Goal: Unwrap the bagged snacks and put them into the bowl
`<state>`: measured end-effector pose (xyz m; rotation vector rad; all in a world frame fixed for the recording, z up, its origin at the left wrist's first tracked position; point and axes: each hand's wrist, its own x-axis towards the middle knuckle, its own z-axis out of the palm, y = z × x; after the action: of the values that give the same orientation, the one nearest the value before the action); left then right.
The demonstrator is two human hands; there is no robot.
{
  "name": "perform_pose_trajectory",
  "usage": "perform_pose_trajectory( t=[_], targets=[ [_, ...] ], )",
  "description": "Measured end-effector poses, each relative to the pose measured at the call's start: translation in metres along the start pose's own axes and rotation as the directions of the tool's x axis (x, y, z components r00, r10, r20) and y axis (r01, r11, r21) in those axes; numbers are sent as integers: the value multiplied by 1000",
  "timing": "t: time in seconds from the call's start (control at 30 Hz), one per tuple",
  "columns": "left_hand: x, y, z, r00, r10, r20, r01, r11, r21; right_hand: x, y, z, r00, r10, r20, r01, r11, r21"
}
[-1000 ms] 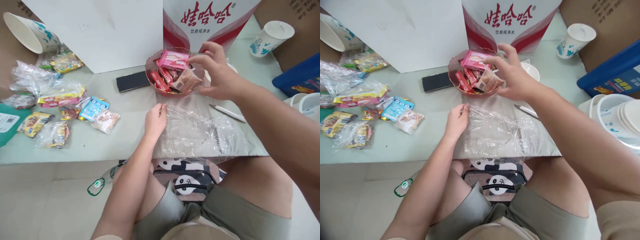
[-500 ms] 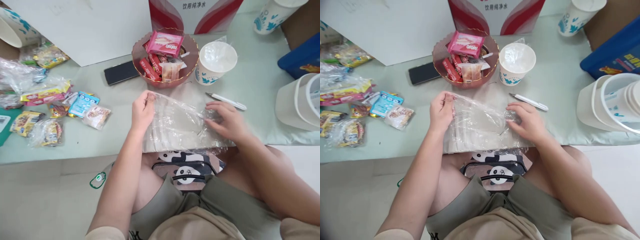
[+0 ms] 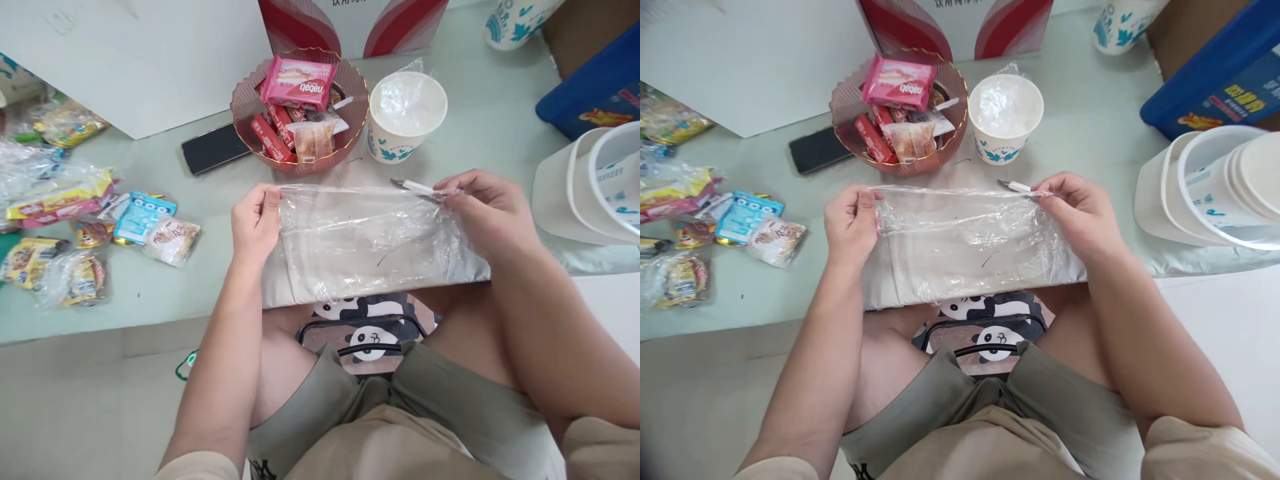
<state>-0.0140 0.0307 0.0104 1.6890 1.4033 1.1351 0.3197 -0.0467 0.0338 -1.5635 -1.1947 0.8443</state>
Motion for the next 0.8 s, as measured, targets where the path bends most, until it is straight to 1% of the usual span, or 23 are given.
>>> perform_pose_trajectory(
  t=[0.07,0.1,0.2,0.27,0.37,0.43,0.47,0.5,0.57,0.6,0.63,0.67,0.7,0.73,0.77,0.8],
  targets=[
    [0,0,-1,1000,-4,8,4,1000,-4,2,1,-3,1000,-5,10,4,991,131],
    [0,1,-2,1000,-7,13,7,1000,-5,3,1,-4,1000,7,7,-7,989,147],
    [0,1,-3,999,-19,25,19,1000,-9,5,1,-5,995,97,8,-97,990,105],
    [1,0,-3,999,-35,14,35,999,-16,6,-2,-6,987,163,15,-164,980,114],
    [2,-2,1,995,-66,-80,65,998,-14,5,-8,-4,968,246,50,-251,957,144],
    [3,-3,3,982,-79,-171,78,997,-8,4,-11,0,953,288,98,-299,946,122],
    [3,-3,3,976,-87,-198,85,996,-21,3,-11,2,946,303,114,-315,943,106],
    [3,-3,3,973,-99,-209,91,995,-49,3,-12,5,942,314,115,-325,941,94],
    [2,0,0,970,-104,-218,80,990,-115,4,-10,9,943,327,66,-332,938,97],
    [0,3,-2,967,-68,-244,36,991,-131,6,-8,10,943,332,35,-334,937,107],
    [-3,7,-3,957,10,-289,-47,992,-120,7,-6,12,942,336,10,-335,935,114],
    [-8,14,-4,938,121,-324,-151,986,-70,9,-4,13,941,338,-7,-335,935,118],
    [-16,22,-2,888,280,-364,-299,954,3,11,-1,14,940,342,-15,-338,934,116],
    [-25,31,1,857,420,-299,-413,906,91,13,2,15,939,345,-14,-341,934,108],
    [-36,40,6,847,514,-138,-490,854,172,14,5,16,940,341,-3,-339,935,99],
    [-47,49,13,822,569,36,-562,798,216,15,8,17,944,329,14,-329,940,93]
  ],
)
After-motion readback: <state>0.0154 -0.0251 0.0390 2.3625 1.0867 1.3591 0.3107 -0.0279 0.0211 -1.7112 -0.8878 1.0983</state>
